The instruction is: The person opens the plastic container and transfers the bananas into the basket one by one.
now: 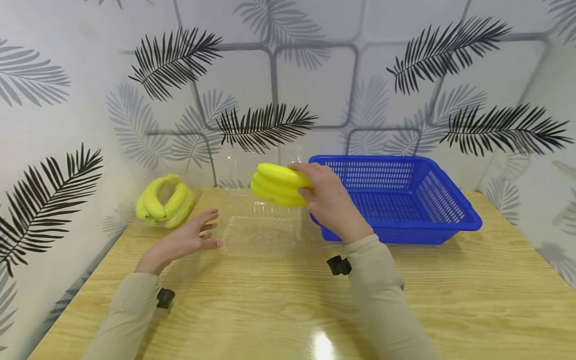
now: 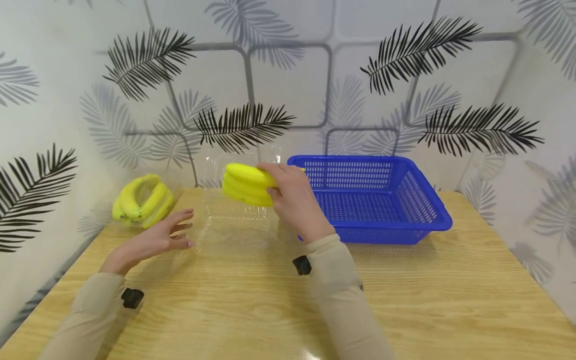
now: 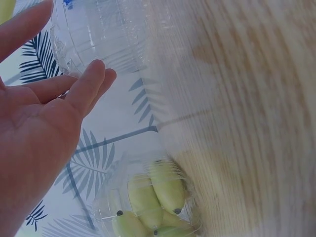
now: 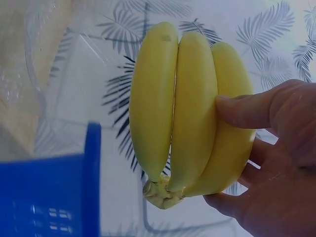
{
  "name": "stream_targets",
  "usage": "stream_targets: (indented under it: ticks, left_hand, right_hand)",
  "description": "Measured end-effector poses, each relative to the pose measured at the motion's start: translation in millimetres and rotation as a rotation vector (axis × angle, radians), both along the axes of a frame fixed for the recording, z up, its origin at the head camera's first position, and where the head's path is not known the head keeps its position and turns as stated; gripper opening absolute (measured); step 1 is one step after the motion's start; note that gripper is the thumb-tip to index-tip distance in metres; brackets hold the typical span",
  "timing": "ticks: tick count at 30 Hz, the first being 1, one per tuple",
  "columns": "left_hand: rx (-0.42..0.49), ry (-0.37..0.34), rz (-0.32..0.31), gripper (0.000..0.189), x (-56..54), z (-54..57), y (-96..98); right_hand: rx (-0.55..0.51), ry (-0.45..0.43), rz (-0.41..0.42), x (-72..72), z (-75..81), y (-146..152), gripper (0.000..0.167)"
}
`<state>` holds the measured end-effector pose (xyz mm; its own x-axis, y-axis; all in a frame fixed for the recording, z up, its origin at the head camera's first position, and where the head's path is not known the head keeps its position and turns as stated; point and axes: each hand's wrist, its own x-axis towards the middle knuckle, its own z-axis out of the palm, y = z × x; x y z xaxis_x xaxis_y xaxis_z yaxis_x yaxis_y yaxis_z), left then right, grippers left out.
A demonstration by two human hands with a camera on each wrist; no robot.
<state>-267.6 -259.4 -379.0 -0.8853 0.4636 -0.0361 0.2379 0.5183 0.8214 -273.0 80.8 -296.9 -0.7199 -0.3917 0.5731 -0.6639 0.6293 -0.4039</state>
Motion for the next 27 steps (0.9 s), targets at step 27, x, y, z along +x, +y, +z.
stream_targets:
  ticks: [27]
  left_hand:
    - [0.003, 0.004, 0.005, 0.09, -1.0, -2.3, -1.5]
  right_hand:
    - [0.065, -0.085, -0.135, -4.8, -2.6, 113, 0.045]
